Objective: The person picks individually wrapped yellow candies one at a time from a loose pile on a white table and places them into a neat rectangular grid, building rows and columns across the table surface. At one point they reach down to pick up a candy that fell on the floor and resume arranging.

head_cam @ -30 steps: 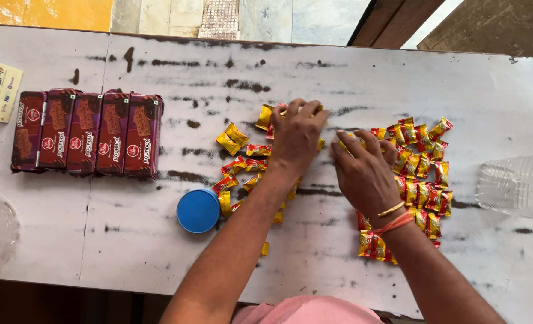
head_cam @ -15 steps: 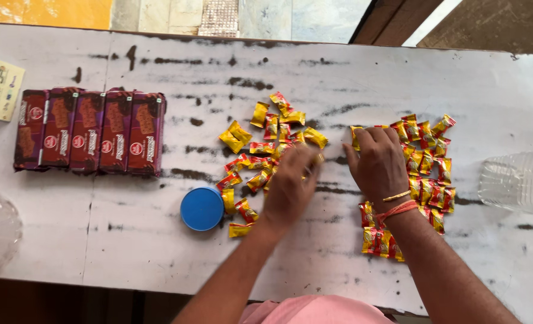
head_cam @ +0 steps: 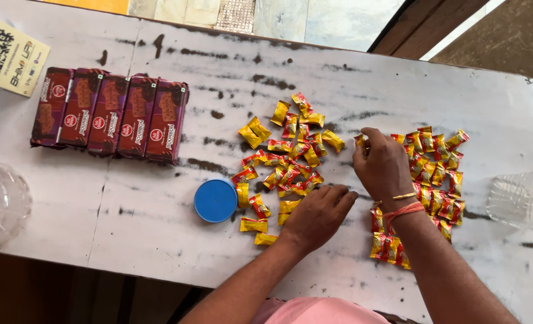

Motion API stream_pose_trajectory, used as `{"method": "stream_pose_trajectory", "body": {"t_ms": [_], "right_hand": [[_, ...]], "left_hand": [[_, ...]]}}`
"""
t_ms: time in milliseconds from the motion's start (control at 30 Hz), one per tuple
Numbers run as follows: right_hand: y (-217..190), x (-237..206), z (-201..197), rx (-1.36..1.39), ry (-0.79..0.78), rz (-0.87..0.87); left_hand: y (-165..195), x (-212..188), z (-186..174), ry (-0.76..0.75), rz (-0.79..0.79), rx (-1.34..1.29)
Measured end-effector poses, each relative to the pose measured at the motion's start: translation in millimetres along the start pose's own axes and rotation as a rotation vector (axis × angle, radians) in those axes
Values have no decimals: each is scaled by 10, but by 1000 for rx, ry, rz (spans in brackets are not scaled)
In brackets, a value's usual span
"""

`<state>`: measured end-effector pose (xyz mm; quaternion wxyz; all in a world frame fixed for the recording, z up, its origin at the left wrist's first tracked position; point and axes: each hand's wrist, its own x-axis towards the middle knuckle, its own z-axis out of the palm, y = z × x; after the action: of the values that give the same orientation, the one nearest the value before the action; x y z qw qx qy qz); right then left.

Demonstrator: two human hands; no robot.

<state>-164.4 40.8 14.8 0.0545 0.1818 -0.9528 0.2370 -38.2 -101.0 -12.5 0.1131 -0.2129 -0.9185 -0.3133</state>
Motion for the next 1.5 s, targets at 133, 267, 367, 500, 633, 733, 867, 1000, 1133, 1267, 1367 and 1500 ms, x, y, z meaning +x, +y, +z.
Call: {"method": "stream_pose_trajectory", "body": {"t_ms": [133,267,367,500,633,733,867,1000,1133,1267,1367,1500], "right_hand": [[17,-2,-29,-20,0,1],[7,-66,-76,-180,-26,65],[5,-100,-117,-227,-28,61],[-5,-121,-154,-247,-47,100],[-32,-270,-254,-199,24,115],[10,-468,-408,-110,96,136],[219,-884,-569,-88,212,177],[628,-1345,-638,-63,280,226],[1114,-1727,-567,-94,422,200],[1460,-1921,-441,44,529,372],[1591,-1919,-393,65,567,441],[1579,-1924,-367,105,575,438]], "left_hand": [[6,3,-3,38,-6,-10],[11,3,21,13,-36,-6],[14,9,35,29,-36,3],[37,8,34,71,-34,30],[69,8,17,91,-25,28],[74,22,8,107,-14,77],[108,25,37,118,-35,141],[102,5,80,121,-28,172],[99,-37,115,80,-51,162],[110,-36,107,97,-50,149],[133,-11,84,83,-35,161],[94,181,119,132,42,183]]}}
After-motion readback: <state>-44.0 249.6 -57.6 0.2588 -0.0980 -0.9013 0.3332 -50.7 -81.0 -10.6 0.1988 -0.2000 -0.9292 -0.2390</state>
